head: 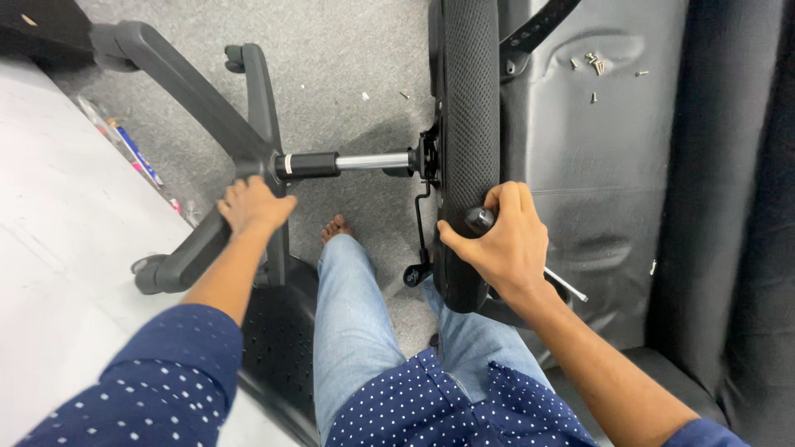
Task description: The person assembles an office chair by attaching the base to the seat and then securing the backrest with screws. They use a screwdriver to tighten multiple screws on the backrest, ensuring it is firmly attached to the seat.
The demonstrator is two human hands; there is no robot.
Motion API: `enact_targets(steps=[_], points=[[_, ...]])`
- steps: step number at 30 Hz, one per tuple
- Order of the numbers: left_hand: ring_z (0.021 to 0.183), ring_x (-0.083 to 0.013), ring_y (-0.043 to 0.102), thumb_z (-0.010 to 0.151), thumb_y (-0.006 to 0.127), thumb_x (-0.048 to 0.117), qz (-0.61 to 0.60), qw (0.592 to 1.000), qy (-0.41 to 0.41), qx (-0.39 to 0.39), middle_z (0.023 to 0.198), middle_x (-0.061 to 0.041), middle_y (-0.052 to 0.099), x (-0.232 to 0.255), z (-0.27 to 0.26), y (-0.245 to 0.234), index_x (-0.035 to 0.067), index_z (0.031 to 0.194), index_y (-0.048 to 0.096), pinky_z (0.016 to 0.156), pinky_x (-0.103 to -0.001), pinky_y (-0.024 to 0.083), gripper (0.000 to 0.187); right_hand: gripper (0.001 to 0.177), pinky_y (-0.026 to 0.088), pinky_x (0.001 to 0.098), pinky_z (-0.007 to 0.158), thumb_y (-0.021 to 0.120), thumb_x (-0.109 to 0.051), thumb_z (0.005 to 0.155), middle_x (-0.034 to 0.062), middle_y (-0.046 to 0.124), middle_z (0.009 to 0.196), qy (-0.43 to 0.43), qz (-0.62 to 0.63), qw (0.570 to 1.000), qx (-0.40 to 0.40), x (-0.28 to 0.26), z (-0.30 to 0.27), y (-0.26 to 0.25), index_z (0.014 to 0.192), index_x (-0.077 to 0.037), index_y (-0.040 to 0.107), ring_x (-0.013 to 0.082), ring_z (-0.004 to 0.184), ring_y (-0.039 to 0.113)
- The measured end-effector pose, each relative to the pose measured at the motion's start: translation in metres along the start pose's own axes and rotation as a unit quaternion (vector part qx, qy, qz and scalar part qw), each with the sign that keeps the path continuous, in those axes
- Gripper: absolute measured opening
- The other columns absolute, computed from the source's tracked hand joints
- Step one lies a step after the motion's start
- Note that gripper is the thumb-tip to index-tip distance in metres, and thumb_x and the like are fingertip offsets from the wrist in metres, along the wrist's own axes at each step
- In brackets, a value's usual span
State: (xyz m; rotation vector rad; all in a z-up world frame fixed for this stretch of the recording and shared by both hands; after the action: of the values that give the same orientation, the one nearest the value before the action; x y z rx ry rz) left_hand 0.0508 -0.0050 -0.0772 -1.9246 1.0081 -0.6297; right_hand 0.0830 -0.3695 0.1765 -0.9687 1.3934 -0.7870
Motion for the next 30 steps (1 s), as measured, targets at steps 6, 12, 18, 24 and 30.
enact_targets(steps=[6,12,18,24,30], points=[[0.118,-0.0262,0.064,0.092,0.059,0.043,-0.47,0.841,0.08,-0.256,0.131,-0.017,0.066,0.188,-0.108,0.013,0.002,0.139,0.056,0.1,-0.039,0.051,0.063,0.064,0.053,0.0469,0.065,0.09,-0.047,0.064,0.0148,0.058,0.091,0.027,0.025,0.998,-0.058,0.01,0.003,-0.008,0.092,-0.002,0.054,0.034,0.076,0.063],[0.126,-0.0283,0.058,0.104,0.032,0.047,-0.593,0.781,-0.017,-0.193,0.141,-0.015,0.057,0.234,-0.17,-0.016,0.004,0.143,0.051,0.108,-0.04,0.04,0.061,0.062,0.059,0.0424,0.077,0.07,-0.058,0.077,0.0219,0.076,0.086,0.163,0.064,0.954,-0.243,0.134,-0.005,-0.005,0.107,-0.003,0.073,0.0341,0.081,0.076],[0.121,-0.0367,0.062,0.079,0.073,0.052,-0.415,0.904,-0.035,-0.092,0.134,-0.025,0.06,0.254,-0.227,-0.087,0.0,0.142,0.043,0.105,-0.046,0.048,0.087,0.076,0.055,0.0395,0.098,0.086,-0.063,0.061,0.0097,0.077,0.113,0.093,-0.068,0.832,-0.543,0.241,-0.073,0.013,0.126,-0.025,0.073,0.0276,0.11,0.071],[0.128,-0.0405,0.049,0.064,0.089,0.039,-0.282,0.951,-0.013,0.126,0.14,-0.026,0.048,0.281,-0.265,-0.12,-0.003,0.143,0.034,0.104,-0.049,0.043,0.105,0.073,0.052,0.0334,0.096,0.093,-0.045,0.054,0.0019,0.078,0.116,0.05,0.104,0.819,-0.562,0.258,-0.102,0.033,0.122,-0.024,0.076,0.0196,0.112,0.069],[0.134,-0.0332,0.047,0.077,0.079,0.029,-0.123,0.932,0.267,0.214,0.135,-0.015,0.056,0.325,-0.322,-0.081,0.007,0.129,0.055,0.109,-0.05,0.04,0.061,0.061,0.044,0.0563,0.071,0.089,-0.043,0.061,0.0283,0.074,0.101,0.11,0.083,0.774,-0.618,0.277,-0.092,0.047,0.115,-0.016,0.082,0.0543,0.099,0.066]])
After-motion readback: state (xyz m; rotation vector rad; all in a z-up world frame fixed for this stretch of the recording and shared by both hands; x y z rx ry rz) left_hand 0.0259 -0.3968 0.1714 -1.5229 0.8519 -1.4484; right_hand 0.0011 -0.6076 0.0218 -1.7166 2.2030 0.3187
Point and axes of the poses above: each hand's wrist, its own z-axis towards the middle knuckle, its own y-axis out of the palm, x = y × z, the point moved 6 cm from there along z, towards the middle knuckle
